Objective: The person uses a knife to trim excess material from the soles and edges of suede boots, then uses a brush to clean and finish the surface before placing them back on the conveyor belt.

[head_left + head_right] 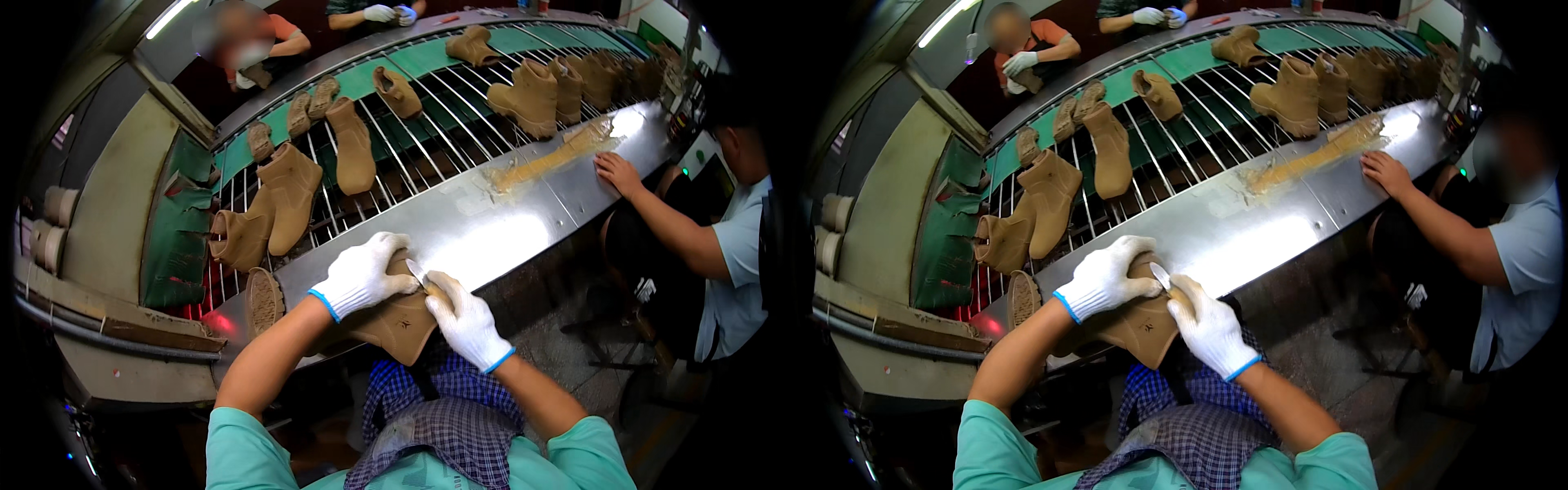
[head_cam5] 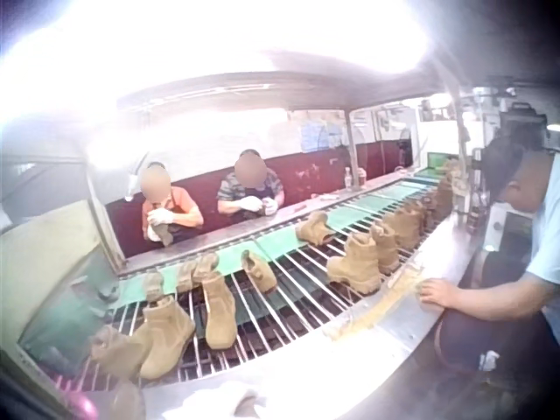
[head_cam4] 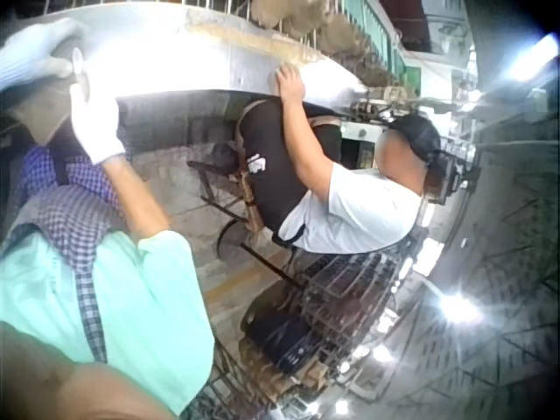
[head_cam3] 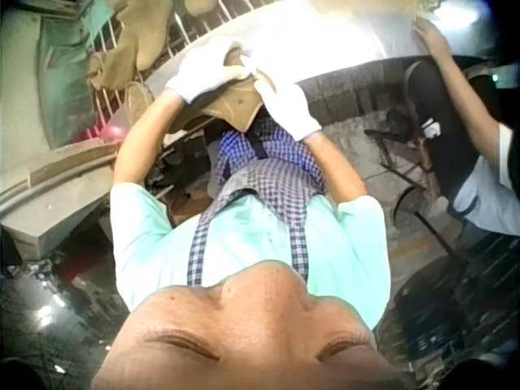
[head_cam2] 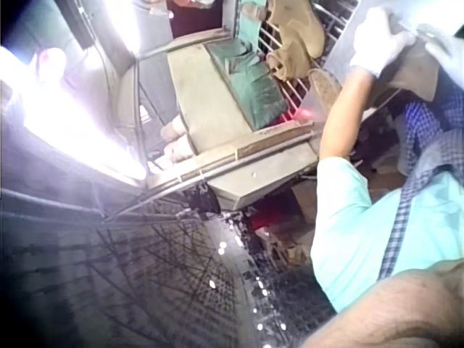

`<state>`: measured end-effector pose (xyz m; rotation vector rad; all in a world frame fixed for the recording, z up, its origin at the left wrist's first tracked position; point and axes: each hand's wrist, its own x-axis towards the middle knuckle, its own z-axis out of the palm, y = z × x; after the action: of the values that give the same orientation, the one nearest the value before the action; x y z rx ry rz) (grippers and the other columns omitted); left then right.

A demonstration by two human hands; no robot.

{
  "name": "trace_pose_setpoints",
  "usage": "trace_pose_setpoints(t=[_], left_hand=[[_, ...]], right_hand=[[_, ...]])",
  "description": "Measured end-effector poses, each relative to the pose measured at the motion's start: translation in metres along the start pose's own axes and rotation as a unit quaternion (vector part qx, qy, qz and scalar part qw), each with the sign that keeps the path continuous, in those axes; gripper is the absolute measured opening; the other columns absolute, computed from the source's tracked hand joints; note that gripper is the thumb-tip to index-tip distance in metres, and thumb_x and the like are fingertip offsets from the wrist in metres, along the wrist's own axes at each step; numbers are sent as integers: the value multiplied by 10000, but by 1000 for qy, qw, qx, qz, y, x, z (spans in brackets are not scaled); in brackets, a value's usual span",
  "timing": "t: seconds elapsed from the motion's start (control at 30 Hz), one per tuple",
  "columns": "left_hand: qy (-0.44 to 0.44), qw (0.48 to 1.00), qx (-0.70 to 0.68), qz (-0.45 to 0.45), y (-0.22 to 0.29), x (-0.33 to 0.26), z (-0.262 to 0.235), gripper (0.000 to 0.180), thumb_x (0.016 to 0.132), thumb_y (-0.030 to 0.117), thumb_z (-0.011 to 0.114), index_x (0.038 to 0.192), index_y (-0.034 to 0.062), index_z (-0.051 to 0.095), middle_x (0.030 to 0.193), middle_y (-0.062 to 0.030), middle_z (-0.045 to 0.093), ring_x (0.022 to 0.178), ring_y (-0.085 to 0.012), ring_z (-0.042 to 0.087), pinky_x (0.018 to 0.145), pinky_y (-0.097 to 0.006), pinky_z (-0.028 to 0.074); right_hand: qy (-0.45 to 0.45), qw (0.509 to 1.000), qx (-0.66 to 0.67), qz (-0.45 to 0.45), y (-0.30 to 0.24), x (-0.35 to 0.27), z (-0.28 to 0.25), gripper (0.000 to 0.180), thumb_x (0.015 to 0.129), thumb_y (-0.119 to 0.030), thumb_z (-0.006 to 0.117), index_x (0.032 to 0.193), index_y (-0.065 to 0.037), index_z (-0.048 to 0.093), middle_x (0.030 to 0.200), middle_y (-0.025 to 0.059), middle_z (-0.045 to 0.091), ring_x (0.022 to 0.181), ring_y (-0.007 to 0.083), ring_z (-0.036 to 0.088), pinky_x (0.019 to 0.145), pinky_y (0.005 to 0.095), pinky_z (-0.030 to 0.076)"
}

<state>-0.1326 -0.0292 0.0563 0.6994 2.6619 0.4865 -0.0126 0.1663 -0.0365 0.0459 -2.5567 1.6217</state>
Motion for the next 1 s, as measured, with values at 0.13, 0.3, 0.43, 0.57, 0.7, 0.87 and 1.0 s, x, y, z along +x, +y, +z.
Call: trace_pose_setpoints(t=[0.13, 0.3, 0.43, 0.57, 0.7, 0.87, 1.0], left_hand=[[-3, 997, 14, 70, 11, -7, 12, 743, 852, 470, 828, 1473, 144, 582, 1508, -156, 610, 1241, -413, 689, 1062, -473, 563], [1, 998, 26, 65, 16, -25, 12, 747, 853, 457, 835, 1467, 123, 572, 1528, -118, 596, 1255, -386, 686, 1057, -472, 566], [32, 995, 31, 91, 18, -26, 20, 778, 841, 464, 850, 1480, 124, 564, 1534, -100, 596, 1289, -367, 674, 1073, -457, 562], [53, 998, 10, 44, 17, -43, 14, 824, 815, 466, 878, 1499, 136, 559, 1527, -100, 603, 1313, -363, 662, 1088, -445, 555], [106, 993, -58, -14, 7, -51, -8, 870, 777, 439, 921, 1513, 139, 567, 1496, -120, 634, 1333, -367, 651, 1113, -437, 542], [241, 950, -197, 27, -3, -122, -48, 1021, 704, 288, 1011, 1567, 44, 524, 1507, -162, 637, 1404, -262, 611, 1205, -385, 466], [243, 871, -425, 49, -7, -190, -32, 1148, 677, 248, 1051, 1608, -22, 436, 1640, -164, 496, 1514, -284, 476, 1286, -449, 364]], right_hand=[[1, 971, 192, 145, 8, -10, -9, 496, 1098, -203, 580, 1532, 34, 538, 1464, 224, 664, 1285, 324, 690, 1099, 405, 534], [-122, 981, 63, 139, -11, -20, -28, 553, 1092, -274, 605, 1555, 14, 516, 1433, 233, 673, 1360, 354, 645, 1146, 407, 502], [-86, 989, 68, 100, 41, -47, -19, 705, 1067, -311, 657, 1640, -14, 376, 1167, 171, 723, 970, 270, 732, 831, 379, 607], [-132, 910, 275, 281, -23, -50, -2, 807, 1033, -252, 714, 1674, -40, 272, 869, 24, 600, 586, 60, 517, 471, 238, 467], [-136, 861, 413, 265, -13, -29, 19, 770, 1019, -198, 719, 1635, 12, 307, 847, 16, 588, 591, 69, 526, 483, 244, 470], [-191, 918, 295, 184, -121, -35, -27, 764, 976, -131, 733, 1585, 87, 325, 982, 78, 632, 752, 121, 637, 642, 285, 567], [-312, 918, 246, -13, -174, -49, -63, 843, 886, -156, 806, 1575, 98, 392, 1457, 219, 553, 1352, 305, 588, 1169, 457, 474]])
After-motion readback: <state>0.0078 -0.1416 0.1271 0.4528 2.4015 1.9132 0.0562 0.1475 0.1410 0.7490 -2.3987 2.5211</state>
